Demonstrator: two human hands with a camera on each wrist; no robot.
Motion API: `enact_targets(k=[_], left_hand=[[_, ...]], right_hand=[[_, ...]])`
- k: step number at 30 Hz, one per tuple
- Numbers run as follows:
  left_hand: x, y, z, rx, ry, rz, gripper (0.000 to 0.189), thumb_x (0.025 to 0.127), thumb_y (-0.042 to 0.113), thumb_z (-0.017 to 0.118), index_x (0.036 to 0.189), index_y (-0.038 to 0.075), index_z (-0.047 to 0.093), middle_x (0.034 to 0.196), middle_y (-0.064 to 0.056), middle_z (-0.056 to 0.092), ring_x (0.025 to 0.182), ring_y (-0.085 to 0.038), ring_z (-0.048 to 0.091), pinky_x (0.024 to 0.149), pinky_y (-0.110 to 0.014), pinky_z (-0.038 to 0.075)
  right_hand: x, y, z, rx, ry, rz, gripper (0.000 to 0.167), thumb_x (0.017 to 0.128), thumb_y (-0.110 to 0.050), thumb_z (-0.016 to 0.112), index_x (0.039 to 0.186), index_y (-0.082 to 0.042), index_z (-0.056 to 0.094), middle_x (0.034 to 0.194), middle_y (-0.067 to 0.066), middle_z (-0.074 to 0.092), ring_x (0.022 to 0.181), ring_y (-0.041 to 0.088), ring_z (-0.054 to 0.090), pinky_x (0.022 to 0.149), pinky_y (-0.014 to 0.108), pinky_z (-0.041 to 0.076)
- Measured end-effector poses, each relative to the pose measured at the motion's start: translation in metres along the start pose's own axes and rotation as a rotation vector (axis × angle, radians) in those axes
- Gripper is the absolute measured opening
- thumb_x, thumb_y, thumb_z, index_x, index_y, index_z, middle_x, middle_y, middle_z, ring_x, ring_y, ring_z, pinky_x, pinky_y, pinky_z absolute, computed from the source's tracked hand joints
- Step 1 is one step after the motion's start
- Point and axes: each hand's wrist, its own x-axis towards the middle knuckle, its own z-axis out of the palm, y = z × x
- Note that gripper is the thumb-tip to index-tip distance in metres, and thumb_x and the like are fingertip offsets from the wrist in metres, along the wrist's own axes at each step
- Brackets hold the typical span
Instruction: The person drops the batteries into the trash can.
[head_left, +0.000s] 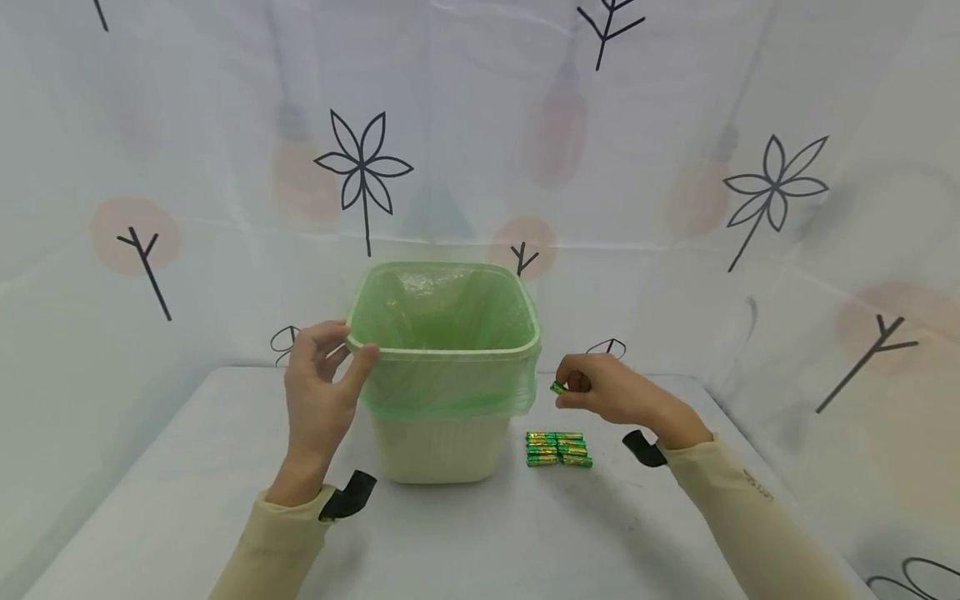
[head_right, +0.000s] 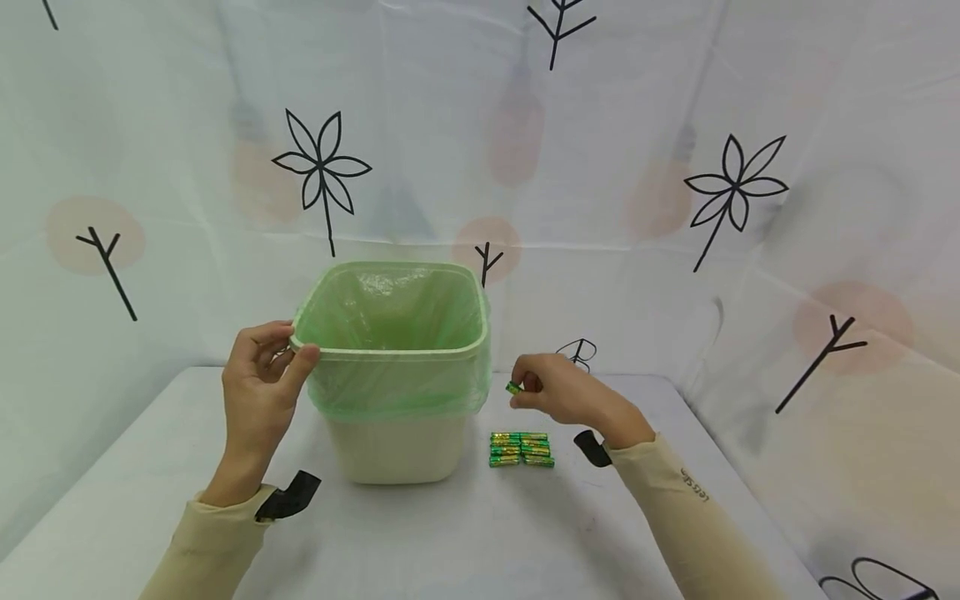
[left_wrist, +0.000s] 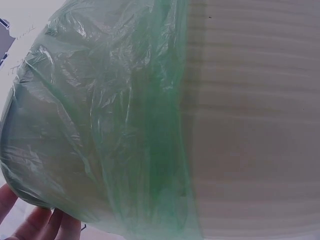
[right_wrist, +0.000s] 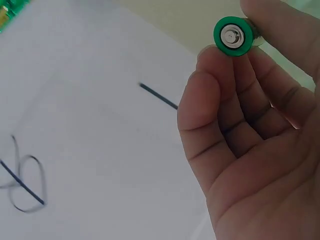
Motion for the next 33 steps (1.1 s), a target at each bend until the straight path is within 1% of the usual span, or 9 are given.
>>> enact_targets(k=[8, 11, 15, 19, 22, 27, 33], left_hand=[[0.0, 0.0, 0.001, -0.008, -0.002, 0.009, 0.039, 0.082, -0.002, 0.073, 0.114, -0.007, 0.052, 0.119, -0.014, 0.055, 0.113, -0.027, 0.057, 0.1, -0.028, 0.05], [0.0, -0.001, 0.001, -0.011, -0.005, 0.019, 0.038, 0.082, -0.002, 0.073, 0.114, -0.007, 0.052, 0.119, -0.014, 0.055, 0.112, -0.028, 0.057, 0.1, -0.028, 0.05], [0.0, -0.001, 0.001, -0.004, -0.008, 0.031, 0.038, 0.082, -0.002, 0.073, 0.114, -0.008, 0.052, 0.119, -0.014, 0.055, 0.111, -0.028, 0.057, 0.1, -0.029, 0.05], [0.0, -0.001, 0.001, 0.002, 0.001, 0.014, 0.039, 0.082, -0.003, 0.072, 0.114, -0.008, 0.052, 0.12, -0.014, 0.054, 0.112, -0.026, 0.057, 0.1, -0.028, 0.05], [-0.001, -0.001, 0.001, 0.0, 0.006, 0.005, 0.039, 0.082, -0.004, 0.072, 0.114, -0.009, 0.052, 0.12, -0.015, 0.054, 0.113, -0.026, 0.057, 0.1, -0.026, 0.05], [-0.002, -0.001, 0.001, -0.012, 0.002, 0.021, 0.039, 0.081, -0.006, 0.072, 0.114, -0.01, 0.052, 0.119, -0.017, 0.054, 0.112, -0.027, 0.057, 0.099, -0.027, 0.051], [0.0, 0.0, 0.001, -0.014, -0.001, 0.038, 0.038, 0.082, -0.004, 0.072, 0.114, -0.009, 0.052, 0.119, -0.016, 0.055, 0.113, -0.027, 0.057, 0.1, -0.029, 0.051]], right_hand=[[0.012, -0.032, -0.055, -0.063, 0.113, -0.042, 0.016, 0.086, -0.019, 0.073, 0.098, -0.013, 0.063, 0.079, -0.003, 0.061, 0.072, 0.014, 0.056, 0.061, 0.029, 0.053], [0.018, -0.043, -0.07, -0.092, 0.147, -0.075, 0.017, 0.087, -0.02, 0.072, 0.1, -0.013, 0.063, 0.079, -0.003, 0.06, 0.071, 0.015, 0.055, 0.062, 0.029, 0.052], [0.028, -0.058, -0.083, -0.116, 0.18, -0.132, 0.017, 0.087, -0.019, 0.072, 0.099, -0.013, 0.062, 0.078, -0.001, 0.059, 0.07, 0.015, 0.054, 0.061, 0.029, 0.051], [0.041, -0.073, -0.087, -0.117, 0.188, -0.188, 0.016, 0.086, -0.017, 0.073, 0.097, -0.013, 0.061, 0.076, -0.001, 0.057, 0.069, 0.015, 0.053, 0.061, 0.03, 0.05], [0.05, -0.084, -0.086, -0.111, 0.174, -0.216, 0.017, 0.085, -0.016, 0.073, 0.096, -0.013, 0.06, 0.076, 0.0, 0.056, 0.069, 0.015, 0.052, 0.062, 0.03, 0.05], [0.064, -0.098, -0.082, -0.113, 0.133, -0.252, 0.016, 0.086, -0.016, 0.073, 0.094, -0.012, 0.06, 0.076, 0.001, 0.057, 0.07, 0.015, 0.052, 0.064, 0.031, 0.049], [0.083, -0.112, -0.073, -0.143, 0.108, -0.289, 0.016, 0.086, -0.018, 0.073, 0.095, -0.012, 0.06, 0.077, 0.001, 0.056, 0.071, 0.014, 0.052, 0.066, 0.03, 0.05]])
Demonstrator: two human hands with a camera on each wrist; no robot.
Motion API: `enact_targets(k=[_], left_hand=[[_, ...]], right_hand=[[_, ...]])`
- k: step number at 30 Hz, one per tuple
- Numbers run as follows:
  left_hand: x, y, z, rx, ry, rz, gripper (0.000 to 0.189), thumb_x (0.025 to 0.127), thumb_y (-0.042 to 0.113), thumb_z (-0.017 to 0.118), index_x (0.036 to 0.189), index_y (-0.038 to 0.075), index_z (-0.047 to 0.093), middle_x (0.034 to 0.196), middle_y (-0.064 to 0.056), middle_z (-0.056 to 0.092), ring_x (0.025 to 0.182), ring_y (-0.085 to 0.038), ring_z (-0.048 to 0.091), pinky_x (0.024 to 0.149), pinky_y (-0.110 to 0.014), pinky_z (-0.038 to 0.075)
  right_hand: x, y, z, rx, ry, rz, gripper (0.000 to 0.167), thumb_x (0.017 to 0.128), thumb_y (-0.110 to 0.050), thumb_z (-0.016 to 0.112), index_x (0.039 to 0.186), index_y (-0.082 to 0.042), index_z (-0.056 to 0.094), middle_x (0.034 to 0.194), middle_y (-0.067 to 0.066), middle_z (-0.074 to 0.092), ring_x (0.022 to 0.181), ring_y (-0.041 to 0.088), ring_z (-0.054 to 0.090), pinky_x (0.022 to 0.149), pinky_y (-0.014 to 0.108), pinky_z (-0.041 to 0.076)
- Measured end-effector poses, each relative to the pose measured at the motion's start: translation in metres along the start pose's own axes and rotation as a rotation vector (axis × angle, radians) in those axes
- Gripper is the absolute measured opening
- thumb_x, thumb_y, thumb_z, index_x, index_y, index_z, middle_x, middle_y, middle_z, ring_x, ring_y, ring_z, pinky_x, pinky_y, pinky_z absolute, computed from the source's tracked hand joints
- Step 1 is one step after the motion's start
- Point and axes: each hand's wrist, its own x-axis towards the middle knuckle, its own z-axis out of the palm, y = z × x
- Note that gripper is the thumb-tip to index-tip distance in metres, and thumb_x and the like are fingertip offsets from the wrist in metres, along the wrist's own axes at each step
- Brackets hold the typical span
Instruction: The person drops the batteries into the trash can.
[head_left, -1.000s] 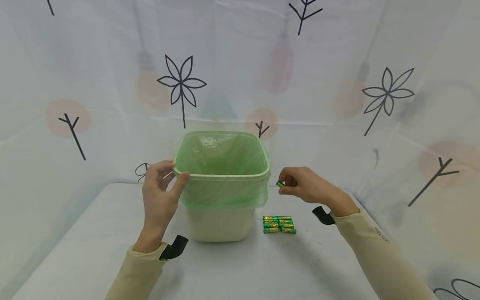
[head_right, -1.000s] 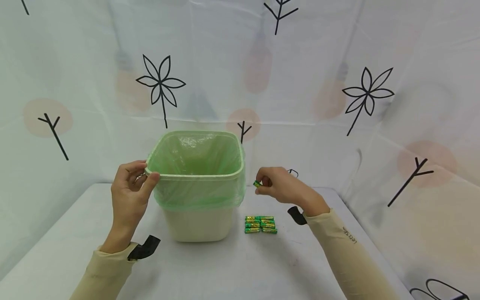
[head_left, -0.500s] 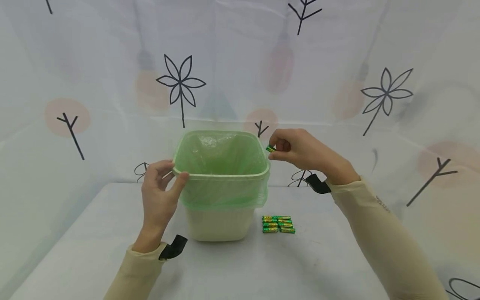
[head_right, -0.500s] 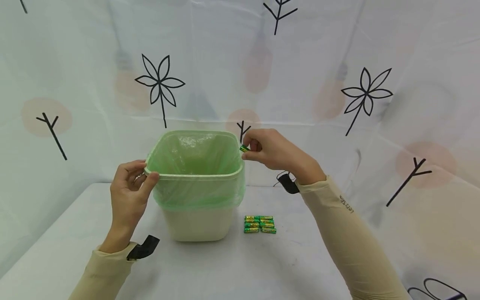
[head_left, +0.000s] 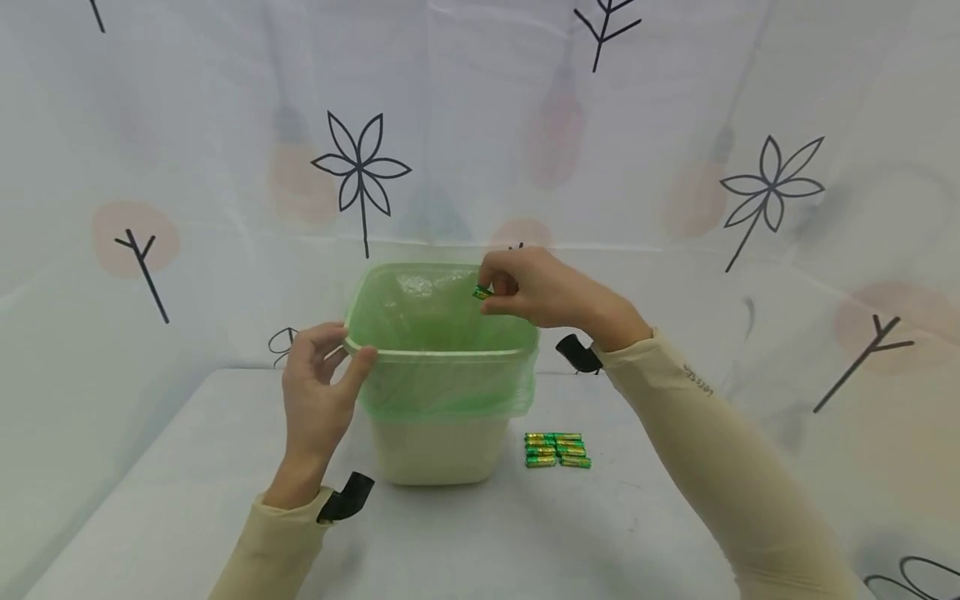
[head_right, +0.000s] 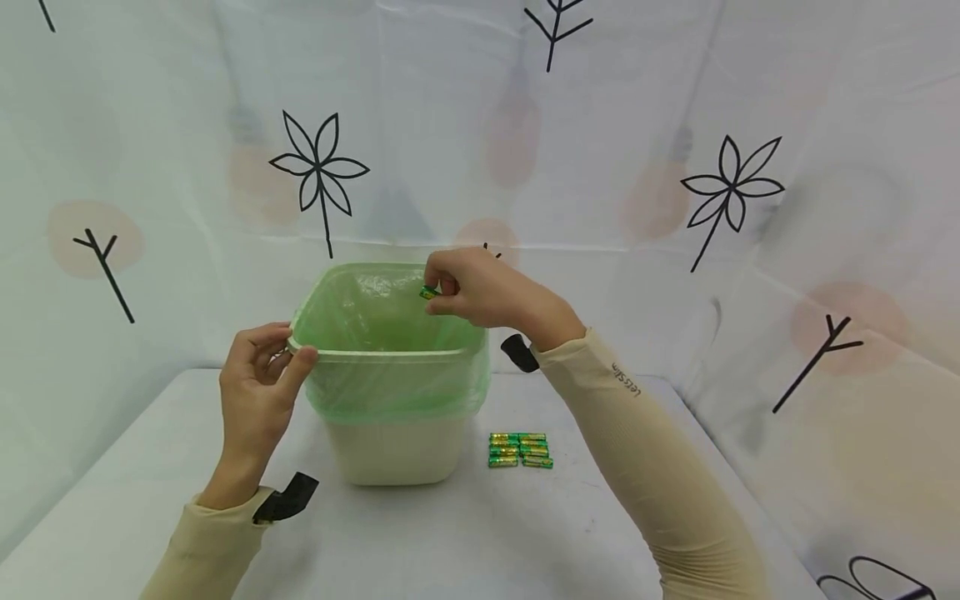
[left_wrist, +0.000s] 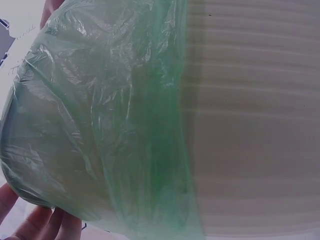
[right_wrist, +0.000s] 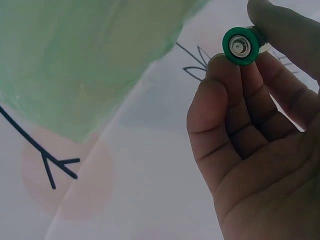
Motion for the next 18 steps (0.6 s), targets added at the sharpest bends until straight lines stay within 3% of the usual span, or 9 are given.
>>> enact_targets(k=[6, 18], left_hand=[[0.0, -0.001, 0.0, 0.004, -0.002, -0.008, 0.039, 0.081, -0.004, 0.073, 0.114, -0.008, 0.052, 0.118, -0.015, 0.055, 0.111, -0.027, 0.058, 0.099, -0.029, 0.051], [0.0, -0.001, -0.001, 0.009, -0.003, 0.0, 0.039, 0.081, -0.004, 0.073, 0.114, -0.008, 0.053, 0.118, -0.014, 0.055, 0.108, -0.026, 0.059, 0.099, -0.029, 0.051]], right_hand=[[0.016, -0.004, 0.016, 0.021, -0.062, 0.017, 0.016, 0.088, -0.019, 0.071, 0.098, -0.012, 0.061, 0.078, 0.001, 0.056, 0.071, 0.016, 0.051, 0.066, 0.031, 0.049], [0.028, -0.003, 0.048, 0.01, -0.162, -0.002, 0.015, 0.087, -0.021, 0.072, 0.096, -0.014, 0.06, 0.079, -0.001, 0.057, 0.071, 0.013, 0.052, 0.066, 0.029, 0.05]])
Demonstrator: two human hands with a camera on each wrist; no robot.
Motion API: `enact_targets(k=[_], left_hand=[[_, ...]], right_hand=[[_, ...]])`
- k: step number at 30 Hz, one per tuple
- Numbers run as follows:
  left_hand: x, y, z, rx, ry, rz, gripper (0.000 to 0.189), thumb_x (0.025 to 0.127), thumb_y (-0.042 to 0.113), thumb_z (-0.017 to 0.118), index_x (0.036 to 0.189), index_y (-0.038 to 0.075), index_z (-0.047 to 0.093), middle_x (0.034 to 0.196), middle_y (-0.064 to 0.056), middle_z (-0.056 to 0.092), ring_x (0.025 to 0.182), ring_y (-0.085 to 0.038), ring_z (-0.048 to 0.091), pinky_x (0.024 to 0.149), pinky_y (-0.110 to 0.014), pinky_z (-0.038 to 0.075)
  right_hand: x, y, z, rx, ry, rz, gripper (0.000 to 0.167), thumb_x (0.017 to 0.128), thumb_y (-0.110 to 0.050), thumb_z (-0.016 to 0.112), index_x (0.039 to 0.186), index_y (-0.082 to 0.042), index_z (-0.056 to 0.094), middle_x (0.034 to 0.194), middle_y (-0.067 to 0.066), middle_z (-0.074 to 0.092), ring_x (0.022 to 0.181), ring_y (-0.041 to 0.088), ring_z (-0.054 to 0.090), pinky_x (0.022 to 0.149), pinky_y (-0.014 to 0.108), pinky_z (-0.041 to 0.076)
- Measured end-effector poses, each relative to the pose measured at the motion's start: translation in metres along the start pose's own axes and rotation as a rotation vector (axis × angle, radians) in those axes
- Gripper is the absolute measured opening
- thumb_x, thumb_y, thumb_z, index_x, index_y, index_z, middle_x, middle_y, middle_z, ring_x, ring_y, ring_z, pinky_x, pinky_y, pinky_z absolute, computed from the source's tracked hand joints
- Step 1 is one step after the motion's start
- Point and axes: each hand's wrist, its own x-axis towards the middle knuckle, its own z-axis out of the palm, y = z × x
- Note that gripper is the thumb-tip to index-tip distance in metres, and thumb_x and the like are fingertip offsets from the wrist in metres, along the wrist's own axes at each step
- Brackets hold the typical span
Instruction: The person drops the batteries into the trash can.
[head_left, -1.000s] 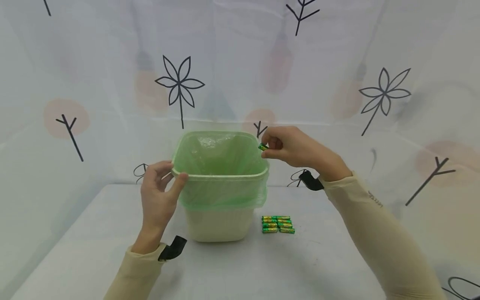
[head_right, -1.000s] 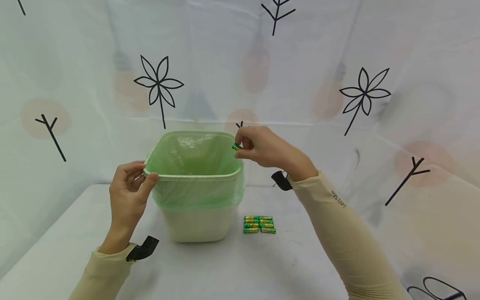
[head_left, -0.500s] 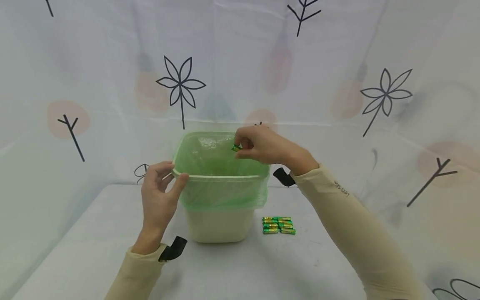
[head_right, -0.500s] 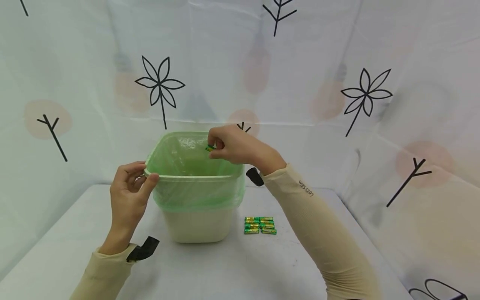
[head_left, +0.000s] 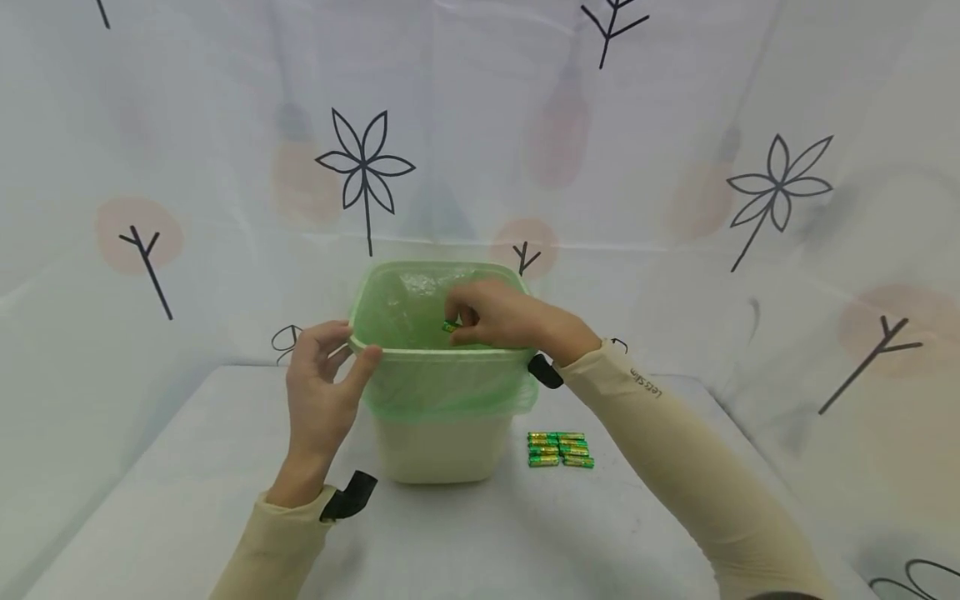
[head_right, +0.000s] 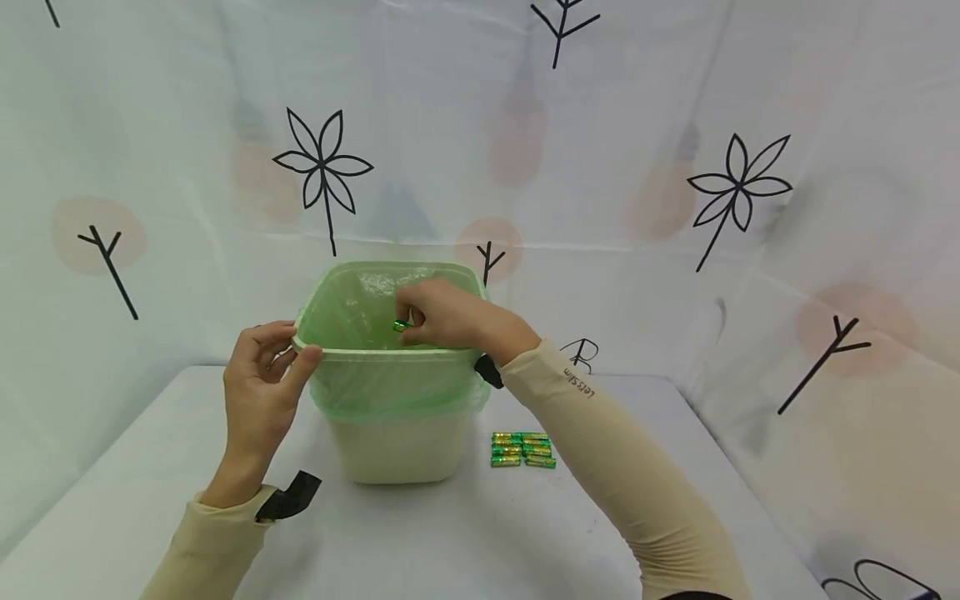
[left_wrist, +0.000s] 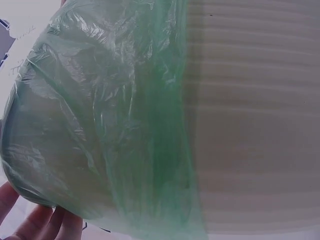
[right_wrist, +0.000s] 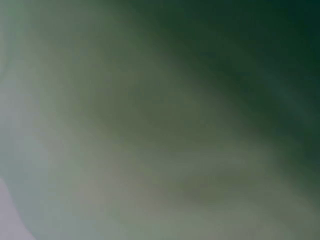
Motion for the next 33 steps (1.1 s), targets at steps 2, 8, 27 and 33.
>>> enact_targets(k=[2, 8, 27, 33], left_hand=[[0.0, 0.0, 0.001, -0.004, 0.003, 0.003, 0.039, 0.081, -0.004, 0.073, 0.114, -0.008, 0.053, 0.118, -0.015, 0.055, 0.108, -0.026, 0.059, 0.099, -0.029, 0.051], [0.0, -0.001, 0.001, -0.011, 0.001, 0.013, 0.038, 0.081, -0.004, 0.073, 0.114, -0.008, 0.053, 0.118, -0.015, 0.054, 0.108, -0.027, 0.058, 0.099, -0.03, 0.051], [-0.002, -0.002, 0.0, 0.015, -0.005, -0.004, 0.04, 0.081, -0.003, 0.073, 0.115, -0.006, 0.053, 0.119, -0.013, 0.055, 0.11, -0.025, 0.059, 0.1, -0.029, 0.051], [-0.002, -0.006, 0.0, 0.028, -0.003, 0.005, 0.04, 0.08, -0.005, 0.073, 0.115, -0.008, 0.052, 0.119, -0.015, 0.054, 0.11, -0.027, 0.058, 0.1, -0.028, 0.051]], right_hand=[[-0.001, 0.001, 0.001, 0.0, 0.0, 0.003, 0.015, 0.087, -0.02, 0.072, 0.095, -0.015, 0.06, 0.079, -0.001, 0.057, 0.071, 0.013, 0.053, 0.065, 0.029, 0.05], [0.0, 0.001, 0.002, 0.002, 0.009, -0.011, 0.017, 0.086, -0.021, 0.073, 0.095, -0.014, 0.06, 0.078, -0.001, 0.057, 0.07, 0.013, 0.052, 0.065, 0.029, 0.05], [-0.008, 0.001, -0.002, 0.01, 0.074, 0.003, 0.024, 0.089, -0.03, 0.069, 0.103, -0.013, 0.06, 0.082, -0.001, 0.057, 0.073, 0.013, 0.052, 0.07, 0.029, 0.05], [-0.027, 0.008, -0.014, 0.016, 0.161, 0.027, 0.021, 0.089, -0.03, 0.069, 0.1, -0.015, 0.061, 0.078, -0.001, 0.057, 0.07, 0.013, 0.052, 0.065, 0.03, 0.05]])
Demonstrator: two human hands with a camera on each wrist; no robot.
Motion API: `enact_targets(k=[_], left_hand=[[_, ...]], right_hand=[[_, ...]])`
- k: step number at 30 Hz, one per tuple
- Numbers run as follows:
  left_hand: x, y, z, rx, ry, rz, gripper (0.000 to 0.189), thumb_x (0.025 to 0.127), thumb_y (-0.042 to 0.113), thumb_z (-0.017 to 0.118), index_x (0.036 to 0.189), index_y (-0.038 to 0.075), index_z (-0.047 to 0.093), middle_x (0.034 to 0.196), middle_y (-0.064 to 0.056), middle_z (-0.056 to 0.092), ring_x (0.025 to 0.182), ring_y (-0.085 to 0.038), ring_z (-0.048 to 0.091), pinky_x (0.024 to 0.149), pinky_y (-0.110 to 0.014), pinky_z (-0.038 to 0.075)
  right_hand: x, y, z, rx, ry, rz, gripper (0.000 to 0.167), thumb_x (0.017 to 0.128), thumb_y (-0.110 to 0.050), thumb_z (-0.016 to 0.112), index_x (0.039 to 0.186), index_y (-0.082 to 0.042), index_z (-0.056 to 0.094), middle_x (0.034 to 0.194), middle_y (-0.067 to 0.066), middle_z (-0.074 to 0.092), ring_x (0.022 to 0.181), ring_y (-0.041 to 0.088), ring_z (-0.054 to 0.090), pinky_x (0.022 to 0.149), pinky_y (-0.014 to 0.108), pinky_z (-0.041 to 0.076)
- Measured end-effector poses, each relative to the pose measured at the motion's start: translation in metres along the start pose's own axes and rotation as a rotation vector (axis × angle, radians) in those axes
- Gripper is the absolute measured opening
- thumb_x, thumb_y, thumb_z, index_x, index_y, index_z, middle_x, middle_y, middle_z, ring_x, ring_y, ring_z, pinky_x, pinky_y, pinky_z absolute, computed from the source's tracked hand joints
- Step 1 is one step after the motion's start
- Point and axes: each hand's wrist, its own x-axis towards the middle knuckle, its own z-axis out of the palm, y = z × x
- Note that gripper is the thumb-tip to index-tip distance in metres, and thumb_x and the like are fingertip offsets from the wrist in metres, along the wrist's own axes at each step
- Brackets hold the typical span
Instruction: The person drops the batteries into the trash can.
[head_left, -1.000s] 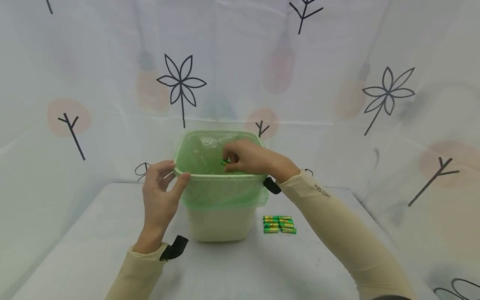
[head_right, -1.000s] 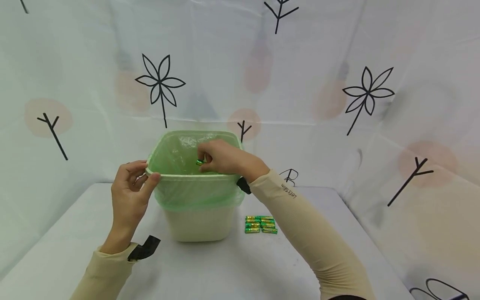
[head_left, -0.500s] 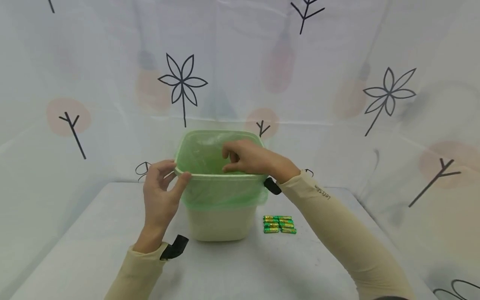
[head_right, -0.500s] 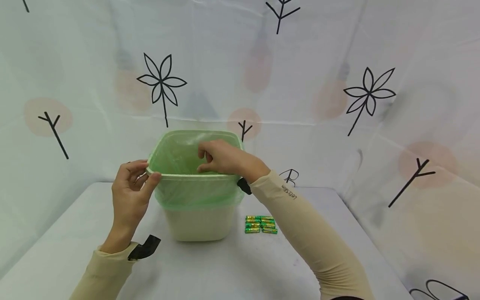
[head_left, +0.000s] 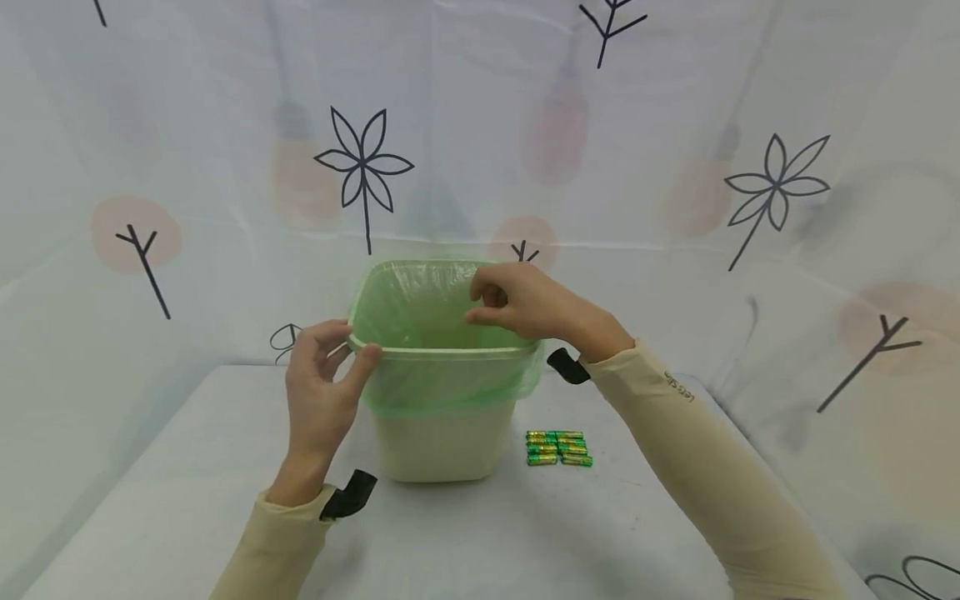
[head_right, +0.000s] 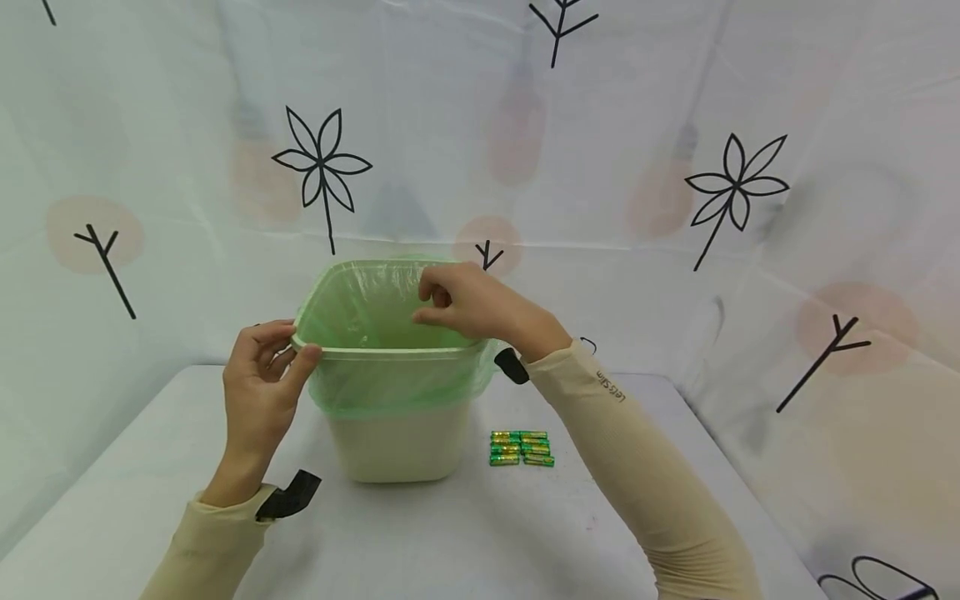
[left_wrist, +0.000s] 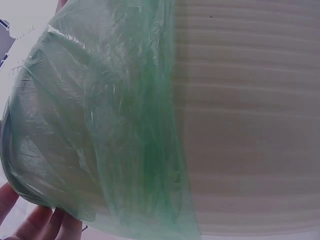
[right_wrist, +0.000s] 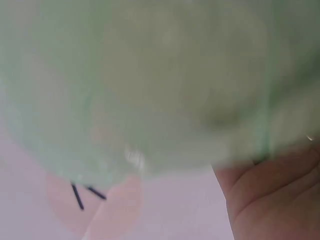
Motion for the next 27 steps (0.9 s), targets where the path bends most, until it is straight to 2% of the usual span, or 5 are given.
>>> enact_targets(k=[5, 12, 20, 27], left_hand=[[0.0, 0.001, 0.0, -0.001, 0.002, -0.003, 0.04, 0.081, -0.004, 0.073, 0.115, -0.008, 0.052, 0.118, -0.014, 0.054, 0.109, -0.026, 0.058, 0.1, -0.028, 0.051], [0.0, 0.002, 0.001, -0.001, 0.001, -0.014, 0.04, 0.082, 0.0, 0.074, 0.115, -0.006, 0.053, 0.118, -0.012, 0.054, 0.109, -0.026, 0.059, 0.1, -0.028, 0.051], [0.001, 0.004, 0.001, -0.02, -0.003, -0.019, 0.04, 0.081, -0.001, 0.073, 0.115, -0.007, 0.052, 0.118, -0.013, 0.054, 0.111, -0.028, 0.058, 0.1, -0.028, 0.051], [0.002, 0.006, 0.001, -0.005, -0.007, -0.019, 0.04, 0.082, -0.001, 0.073, 0.115, -0.006, 0.052, 0.118, -0.012, 0.054, 0.111, -0.026, 0.058, 0.1, -0.028, 0.051]], right_hand=[[-0.017, 0.006, -0.01, 0.009, 0.082, -0.028, 0.018, 0.088, -0.024, 0.071, 0.098, -0.012, 0.062, 0.076, -0.001, 0.057, 0.067, 0.014, 0.052, 0.062, 0.03, 0.05], [-0.044, 0.014, -0.014, 0.005, 0.145, -0.005, 0.016, 0.089, -0.021, 0.069, 0.098, -0.01, 0.064, 0.083, -0.001, 0.059, 0.072, 0.012, 0.054, 0.064, 0.029, 0.052], [-0.076, 0.031, -0.009, 0.017, 0.178, 0.059, 0.013, 0.094, -0.029, 0.062, 0.094, -0.016, 0.064, 0.081, -0.006, 0.059, 0.072, 0.01, 0.053, 0.062, 0.027, 0.052], [-0.098, 0.048, 0.007, 0.048, 0.187, 0.102, 0.008, 0.094, -0.025, 0.063, 0.092, -0.017, 0.064, 0.078, -0.007, 0.059, 0.07, 0.011, 0.054, 0.06, 0.025, 0.053]])
